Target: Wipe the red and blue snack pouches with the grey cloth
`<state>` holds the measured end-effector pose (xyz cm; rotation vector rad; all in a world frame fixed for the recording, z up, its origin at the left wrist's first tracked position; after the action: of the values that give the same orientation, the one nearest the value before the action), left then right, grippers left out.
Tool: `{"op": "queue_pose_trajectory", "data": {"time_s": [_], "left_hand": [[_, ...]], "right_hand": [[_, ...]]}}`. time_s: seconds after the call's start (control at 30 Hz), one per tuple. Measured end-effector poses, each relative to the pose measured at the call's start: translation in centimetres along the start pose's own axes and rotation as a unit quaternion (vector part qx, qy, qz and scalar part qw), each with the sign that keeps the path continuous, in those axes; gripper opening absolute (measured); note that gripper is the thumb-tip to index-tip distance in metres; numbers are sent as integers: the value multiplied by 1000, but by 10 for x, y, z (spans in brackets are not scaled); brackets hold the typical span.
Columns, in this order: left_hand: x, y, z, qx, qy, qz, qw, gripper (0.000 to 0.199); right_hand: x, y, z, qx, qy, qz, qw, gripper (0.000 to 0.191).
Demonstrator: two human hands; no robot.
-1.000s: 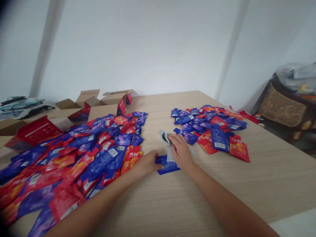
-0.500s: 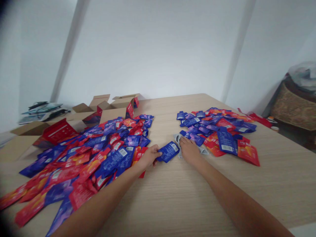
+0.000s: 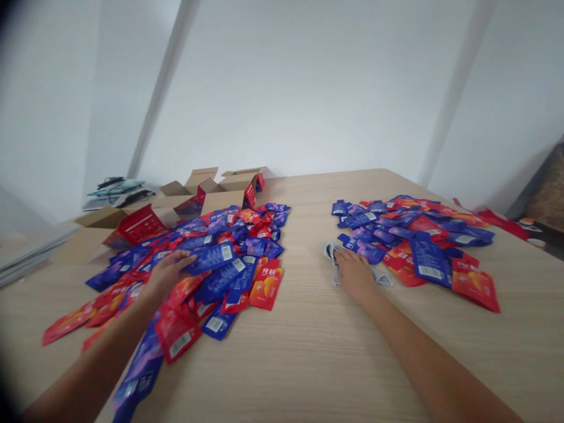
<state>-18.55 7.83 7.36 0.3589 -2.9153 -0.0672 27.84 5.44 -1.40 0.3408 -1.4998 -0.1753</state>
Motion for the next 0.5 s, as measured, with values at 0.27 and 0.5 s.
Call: {"op": "queue_pose_trajectory", "data": {"time_s": [0.27, 0.5], "left_hand": [[23, 13, 7, -196, 321, -78, 923, 37], [-31, 0, -21, -402, 475, -65, 780, 45]], "right_hand": [[-3, 1, -2, 0, 10, 4, 1000, 50], [19, 5, 5, -5, 54, -6, 999, 51]]}}
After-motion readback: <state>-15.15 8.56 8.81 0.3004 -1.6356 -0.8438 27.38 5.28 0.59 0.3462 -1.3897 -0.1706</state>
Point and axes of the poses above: each hand's wrist, its own y-axis towards the middle knuckle, its own x-axis out of the back of the hand, z = x × y, the point moved 6 cm from there along y, towards the middle knuckle, and after that the axes turned 2 degrees about -y, right-handed, at the moved point
